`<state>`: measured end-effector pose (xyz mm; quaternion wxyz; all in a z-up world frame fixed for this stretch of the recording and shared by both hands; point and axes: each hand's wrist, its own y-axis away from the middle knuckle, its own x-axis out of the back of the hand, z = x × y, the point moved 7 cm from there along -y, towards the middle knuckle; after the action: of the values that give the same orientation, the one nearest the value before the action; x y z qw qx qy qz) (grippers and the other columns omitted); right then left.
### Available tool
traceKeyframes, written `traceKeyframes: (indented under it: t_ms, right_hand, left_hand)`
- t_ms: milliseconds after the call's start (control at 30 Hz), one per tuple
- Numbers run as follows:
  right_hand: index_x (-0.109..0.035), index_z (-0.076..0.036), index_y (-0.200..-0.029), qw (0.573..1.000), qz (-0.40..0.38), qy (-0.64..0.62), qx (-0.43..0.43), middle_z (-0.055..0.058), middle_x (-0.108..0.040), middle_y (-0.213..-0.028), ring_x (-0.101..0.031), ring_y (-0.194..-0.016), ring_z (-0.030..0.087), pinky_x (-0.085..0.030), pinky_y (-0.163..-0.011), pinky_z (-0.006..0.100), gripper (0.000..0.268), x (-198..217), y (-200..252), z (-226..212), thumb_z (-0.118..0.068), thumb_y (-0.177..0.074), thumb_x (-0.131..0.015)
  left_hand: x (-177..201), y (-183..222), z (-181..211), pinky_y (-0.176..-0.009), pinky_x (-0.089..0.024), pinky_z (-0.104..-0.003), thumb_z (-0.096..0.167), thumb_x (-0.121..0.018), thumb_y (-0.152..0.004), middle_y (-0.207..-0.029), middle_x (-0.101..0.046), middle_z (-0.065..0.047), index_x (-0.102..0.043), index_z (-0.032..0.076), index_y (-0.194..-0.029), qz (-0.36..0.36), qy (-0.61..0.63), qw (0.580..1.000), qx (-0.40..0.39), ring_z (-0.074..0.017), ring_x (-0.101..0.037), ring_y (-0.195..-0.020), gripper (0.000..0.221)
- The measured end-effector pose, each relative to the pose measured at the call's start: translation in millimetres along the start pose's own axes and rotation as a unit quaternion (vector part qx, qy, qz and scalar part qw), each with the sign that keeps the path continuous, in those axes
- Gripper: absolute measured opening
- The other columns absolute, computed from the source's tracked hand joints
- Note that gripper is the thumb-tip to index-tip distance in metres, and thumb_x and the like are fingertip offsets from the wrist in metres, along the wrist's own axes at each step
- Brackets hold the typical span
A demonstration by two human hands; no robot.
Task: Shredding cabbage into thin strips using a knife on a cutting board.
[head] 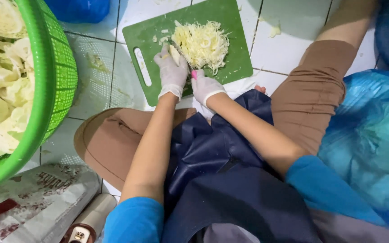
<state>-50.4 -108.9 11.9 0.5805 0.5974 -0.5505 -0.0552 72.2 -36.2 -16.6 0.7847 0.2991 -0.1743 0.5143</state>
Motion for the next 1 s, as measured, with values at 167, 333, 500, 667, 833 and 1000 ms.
traceKeyframes:
  t_ms: [167,333,500,667,833,1000]
  right_hand:
    - [-0.041,-0.004,-0.104,0.990,0.140,-0.004,-0.017,0.025,-0.063,-0.076,-0.061,-0.074,0.048,-0.046,-0.069,0.055,0.035,1,19,9,-0.037,-0.094,-0.035]
    - [-0.035,-0.006,-0.112,0.995,0.099,0.002,-0.012,0.025,-0.064,-0.088,-0.060,-0.090,0.044,-0.044,-0.080,0.055,0.039,16,19,-1,-0.040,-0.096,-0.026]
    - [-0.030,-0.005,-0.124,0.999,0.032,0.005,-0.024,0.027,-0.064,-0.100,-0.058,-0.108,0.041,-0.042,-0.092,0.054,0.046,19,25,-8,-0.041,-0.096,-0.021]
    - [-0.029,-0.002,-0.123,0.998,0.049,0.024,-0.025,0.024,-0.065,-0.097,-0.061,-0.102,0.040,-0.044,-0.090,0.054,0.044,24,42,-21,-0.036,-0.098,-0.018]
    - [-0.031,-0.005,-0.121,1.000,0.022,0.012,-0.016,0.020,-0.065,-0.097,-0.061,-0.101,0.040,-0.045,-0.087,0.058,0.040,12,39,-20,-0.034,-0.098,-0.018]
    - [-0.029,-0.009,-0.120,0.999,-0.015,-0.003,-0.038,0.019,-0.062,-0.105,-0.057,-0.107,0.040,-0.043,-0.087,0.061,0.031,5,11,-15,-0.023,-0.094,-0.019]
  left_hand:
    - [12,3,22,-0.093,-0.045,-0.039,0.014,-0.060,-0.077,-0.118,-0.041,-0.024,-0.036,0.001,-0.133,0.026,-0.029,0.998,-0.045,-0.0388,-0.057,-0.098,0.062]
    - [17,-9,2,-0.084,-0.051,-0.039,0.021,-0.075,-0.060,-0.103,-0.051,-0.015,-0.054,0.011,-0.109,0.014,0.006,0.999,-0.031,-0.0327,-0.060,-0.093,0.054]
    - [33,-12,-8,-0.088,-0.052,-0.044,0.018,-0.077,-0.064,-0.105,-0.050,-0.016,-0.050,0.010,-0.107,0.033,0.005,0.998,0.058,-0.0377,-0.061,-0.101,0.051]
    - [41,16,13,-0.077,-0.055,-0.041,0.036,-0.060,-0.084,-0.080,-0.064,-0.015,-0.045,0.010,-0.100,0.054,0.113,0.986,0.109,-0.0327,-0.067,-0.088,0.033]
    - [29,1,-7,-0.055,-0.059,-0.036,0.028,-0.060,-0.087,-0.073,-0.060,-0.010,-0.047,0.013,-0.098,0.027,0.114,0.991,0.059,-0.0257,-0.066,-0.073,0.023]
    - [25,5,1,-0.058,-0.059,-0.038,0.028,-0.056,-0.089,-0.077,-0.064,-0.013,-0.047,0.016,-0.096,0.014,0.093,0.995,0.036,-0.0295,-0.067,-0.074,0.017]
